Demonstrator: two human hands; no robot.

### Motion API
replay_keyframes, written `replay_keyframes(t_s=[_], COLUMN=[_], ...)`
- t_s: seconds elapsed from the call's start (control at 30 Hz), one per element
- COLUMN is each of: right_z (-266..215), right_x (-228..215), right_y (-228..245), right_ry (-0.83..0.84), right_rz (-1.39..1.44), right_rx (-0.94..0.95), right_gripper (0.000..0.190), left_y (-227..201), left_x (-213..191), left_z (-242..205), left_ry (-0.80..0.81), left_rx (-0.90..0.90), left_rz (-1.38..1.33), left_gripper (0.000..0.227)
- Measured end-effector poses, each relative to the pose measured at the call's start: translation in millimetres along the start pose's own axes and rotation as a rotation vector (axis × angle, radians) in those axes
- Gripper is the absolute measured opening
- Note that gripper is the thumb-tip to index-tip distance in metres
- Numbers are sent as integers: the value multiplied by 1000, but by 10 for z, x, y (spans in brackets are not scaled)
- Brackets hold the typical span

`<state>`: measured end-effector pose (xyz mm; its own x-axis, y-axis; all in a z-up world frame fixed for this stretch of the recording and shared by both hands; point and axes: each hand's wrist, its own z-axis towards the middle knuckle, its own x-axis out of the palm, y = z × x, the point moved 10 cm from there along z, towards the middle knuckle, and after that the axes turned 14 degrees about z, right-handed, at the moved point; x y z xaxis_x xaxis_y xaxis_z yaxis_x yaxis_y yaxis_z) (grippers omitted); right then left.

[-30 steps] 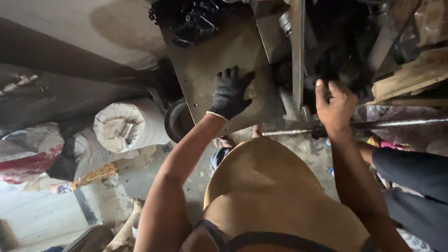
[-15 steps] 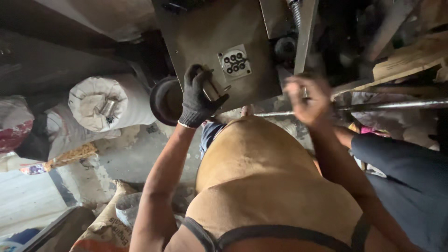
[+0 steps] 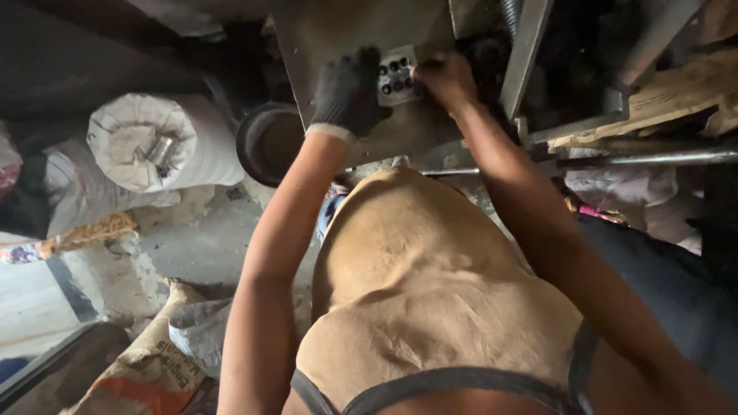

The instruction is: The person operates a manual machine by placing small metal pieces into a slot and pulling a lever to process them. The person repeats this action multiple times, handling the metal pieces and the lever with gloved hands.

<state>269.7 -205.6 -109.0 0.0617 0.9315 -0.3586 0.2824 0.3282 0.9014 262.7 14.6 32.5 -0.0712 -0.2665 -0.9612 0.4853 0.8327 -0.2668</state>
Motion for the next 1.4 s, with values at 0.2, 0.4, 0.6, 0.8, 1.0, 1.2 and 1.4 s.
replay_keyframes(t_s=[0.2, 0.4, 0.6, 0.8, 1.0, 1.2, 1.4], right_z=[-198, -473, 215, 945, 1262, -55, -340], right_x=[124, -29, -265, 7, 122, 567, 789], right_y=[681, 586, -390, -396, 314, 821, 924], right_ry=[-13, -151, -370, -342, -9, 408, 621], right_rz=[-109, 87, 759, 1386, 990, -575, -1109], right_rx=[-245, -525, -44, 159, -32, -503, -584], right_gripper=[29, 23, 26, 23, 35, 74, 102], left_y=[43, 38, 31, 443, 624, 569, 529], left_x=[545, 558, 361, -341, -319, 142, 168], left_z=[291, 295, 299, -163, -885, -1140, -1130], left_ry=[213, 189, 263, -155, -288, 49, 34], left_rx=[-84, -60, -75, -309, -386, -369, -386], left_rz=[232, 206, 160, -224, -415, -548, -387], left_gripper=[59, 70, 80, 87, 88, 116, 114])
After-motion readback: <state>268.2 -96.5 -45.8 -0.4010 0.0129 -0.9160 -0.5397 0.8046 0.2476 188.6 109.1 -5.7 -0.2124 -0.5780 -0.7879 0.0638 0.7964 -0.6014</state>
